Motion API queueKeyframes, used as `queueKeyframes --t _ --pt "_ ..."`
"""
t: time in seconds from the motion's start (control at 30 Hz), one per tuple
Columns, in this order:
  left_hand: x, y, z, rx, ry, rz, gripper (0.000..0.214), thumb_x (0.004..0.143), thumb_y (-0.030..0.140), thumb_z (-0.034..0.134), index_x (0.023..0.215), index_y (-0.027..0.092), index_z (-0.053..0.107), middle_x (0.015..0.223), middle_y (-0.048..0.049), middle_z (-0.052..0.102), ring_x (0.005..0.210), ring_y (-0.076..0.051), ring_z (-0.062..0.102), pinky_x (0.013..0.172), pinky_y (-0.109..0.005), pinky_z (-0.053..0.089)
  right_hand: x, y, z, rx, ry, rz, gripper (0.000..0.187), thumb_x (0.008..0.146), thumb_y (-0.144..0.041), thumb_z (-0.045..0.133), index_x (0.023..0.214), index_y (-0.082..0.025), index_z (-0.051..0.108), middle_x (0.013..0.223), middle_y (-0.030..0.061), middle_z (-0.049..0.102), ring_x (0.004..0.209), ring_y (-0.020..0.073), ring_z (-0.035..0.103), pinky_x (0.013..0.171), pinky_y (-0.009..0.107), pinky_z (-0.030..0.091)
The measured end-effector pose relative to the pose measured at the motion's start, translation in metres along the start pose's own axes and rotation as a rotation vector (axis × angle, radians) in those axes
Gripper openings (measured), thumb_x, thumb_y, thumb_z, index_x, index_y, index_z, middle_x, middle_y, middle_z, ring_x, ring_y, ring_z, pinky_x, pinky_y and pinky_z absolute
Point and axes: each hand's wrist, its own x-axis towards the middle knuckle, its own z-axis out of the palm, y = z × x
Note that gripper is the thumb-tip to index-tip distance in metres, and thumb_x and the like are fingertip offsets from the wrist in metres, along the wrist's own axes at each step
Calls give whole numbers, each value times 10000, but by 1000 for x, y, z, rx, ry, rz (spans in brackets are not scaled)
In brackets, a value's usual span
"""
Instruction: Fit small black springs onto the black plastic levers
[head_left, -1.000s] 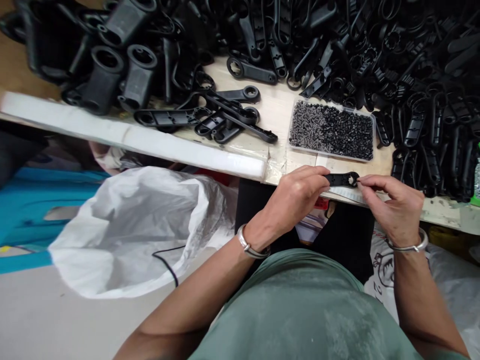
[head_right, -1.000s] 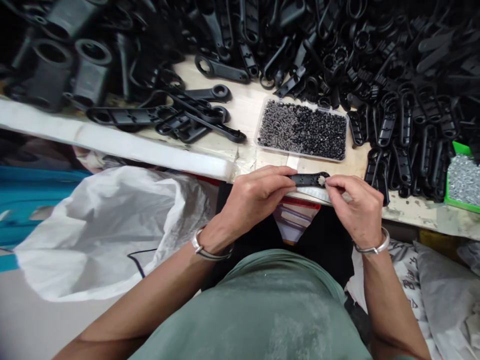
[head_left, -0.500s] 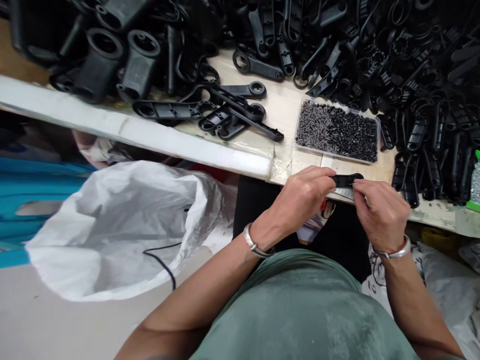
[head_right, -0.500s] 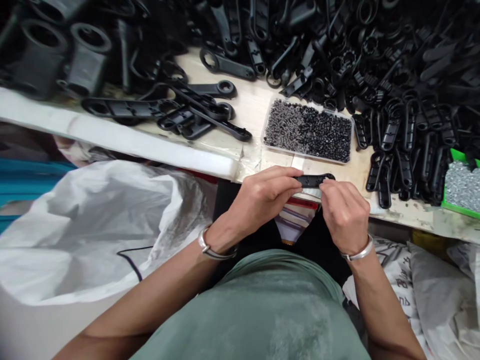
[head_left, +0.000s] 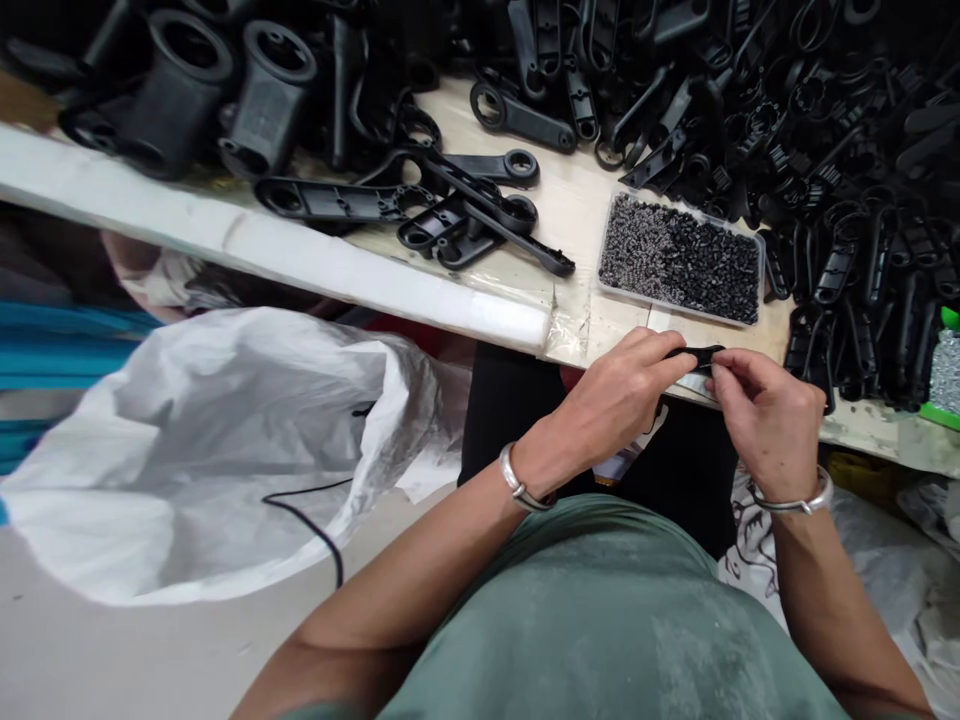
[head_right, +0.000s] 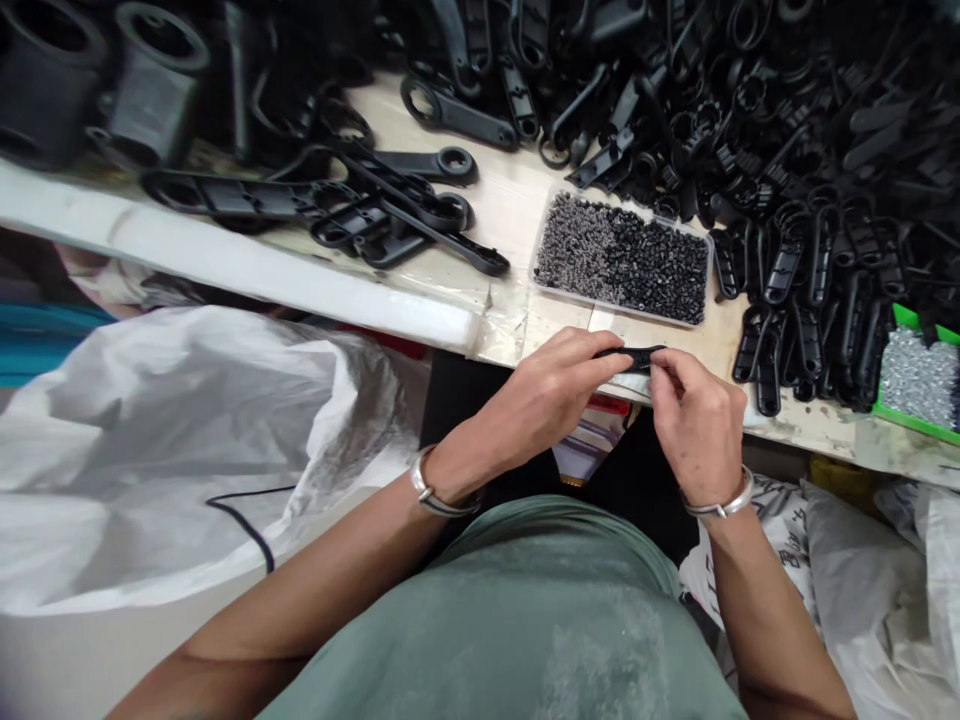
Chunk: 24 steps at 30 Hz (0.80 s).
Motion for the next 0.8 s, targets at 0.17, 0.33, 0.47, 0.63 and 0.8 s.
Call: queueKeyframes --t 0.17,0.33,0.47,0.63,0.8 --pt "4 4 -1 10 -133 -16 342 929 37 367 1164 116 603 1166 -136 575 1013 -223 501 928 -358 481 5 0 -4 22 -79 32 203 864 -210 554 950 -199 737 816 45 756 734 230 732 694 329 559" --pt "7 6 -3 26 -186 -33 338 921 41 366 1130 123 618 1129 -136 550 984 -237 472 899 -361 467 9 7 -7 184 -171 164 196 870 -256 570 965 -184 726 809 46 752 688 217 731 665 323 569" --pt "6 7 -4 15 -204 -33 321 929 50 368 1115 125 619 1116 -132 541 986 -237 467 896 -353 460 12 10 -8 246 -203 199 196 897 -284 571 1004 -173 692 796 38 744 648 196 722 639 306 565" --pt "6 7 -5 14 -224 -34 309 924 45 381 1113 118 614 1112 -135 541 989 -241 466 900 -357 458 17 5 -8 55 -153 19 127 873 -222 564 935 -185 669 775 33 736 646 195 709 622 291 526" --pt "5 6 -3 6 -194 -23 312 929 48 360 1135 106 587 1114 -137 566 965 -234 479 889 -359 472 15 -2 -5 -248 -102 -176 156 887 -156 486 923 -175 636 716 48 706 601 211 675 541 291 442"
